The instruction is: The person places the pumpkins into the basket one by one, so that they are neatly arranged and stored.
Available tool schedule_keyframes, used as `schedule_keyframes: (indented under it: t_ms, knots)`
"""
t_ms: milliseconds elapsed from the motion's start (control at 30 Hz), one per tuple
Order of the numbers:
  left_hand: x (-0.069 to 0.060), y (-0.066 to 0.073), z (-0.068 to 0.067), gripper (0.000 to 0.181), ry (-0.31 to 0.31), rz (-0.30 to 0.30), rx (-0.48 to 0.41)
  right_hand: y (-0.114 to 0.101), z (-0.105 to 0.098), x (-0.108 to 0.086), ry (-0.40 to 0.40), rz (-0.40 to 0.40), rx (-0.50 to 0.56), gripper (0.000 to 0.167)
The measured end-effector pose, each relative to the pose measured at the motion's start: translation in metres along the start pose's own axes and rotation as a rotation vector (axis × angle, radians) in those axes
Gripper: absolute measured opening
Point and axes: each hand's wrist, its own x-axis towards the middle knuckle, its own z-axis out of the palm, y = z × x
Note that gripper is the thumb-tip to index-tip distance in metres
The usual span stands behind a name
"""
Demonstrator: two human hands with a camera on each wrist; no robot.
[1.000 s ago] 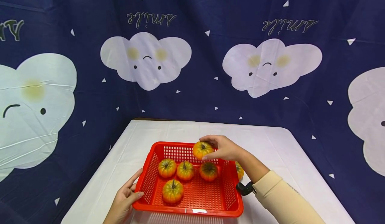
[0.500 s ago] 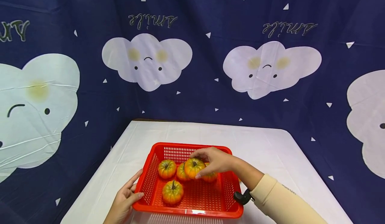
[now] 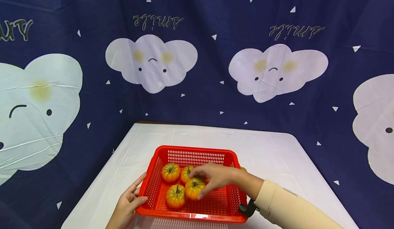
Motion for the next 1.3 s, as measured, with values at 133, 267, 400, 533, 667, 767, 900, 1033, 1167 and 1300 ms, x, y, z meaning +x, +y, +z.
schedule_keyframes:
  t_ms: [133,267,400,533,667,767,900,1033,1167,1300]
  knots:
    - [0.002,0.001,-0.001,0.079,-0.036,0.018,-0.014,0.004,0.002,0.003,-0.027,-0.013,-0.091,0.063]
    - [0.005,0.003,0.001,0.079,-0.036,0.007,-0.019,0.005,0.002,0.006,-0.027,-0.011,-0.184,0.063]
    - [0.007,0.005,0.001,0.079,-0.024,0.003,-0.013,0.005,0.001,0.008,-0.039,0.019,-0.222,0.064]
    - [0.007,0.004,-0.001,0.079,-0.036,0.017,-0.003,0.006,0.002,0.012,-0.079,0.066,-0.266,0.064]
    - [0.005,0.001,-0.003,0.079,-0.048,0.008,0.007,0.007,0.007,0.018,-0.132,0.067,-0.344,0.062]
    - [0.003,0.0,-0.004,0.08,-0.026,-0.02,0.012,0.007,0.011,0.02,-0.157,0.06,-0.392,0.061]
    - [0.003,0.0,-0.003,0.08,-0.004,-0.027,0.009,0.001,0.008,0.019,-0.157,0.06,-0.426,0.063]
    - [0.003,-0.002,-0.002,0.08,-0.031,-0.006,0.002,-0.016,-0.004,0.003,-0.104,0.066,-0.44,0.069]
    - [0.003,0.0,-0.002,0.08,-0.04,0.004,-0.007,-0.033,-0.032,-0.023,0.018,0.027,-0.384,0.068]
    - [0.002,0.002,-0.001,0.079,-0.035,0.002,-0.007,-0.03,-0.066,-0.06,0.248,-0.031,-0.303,0.059]
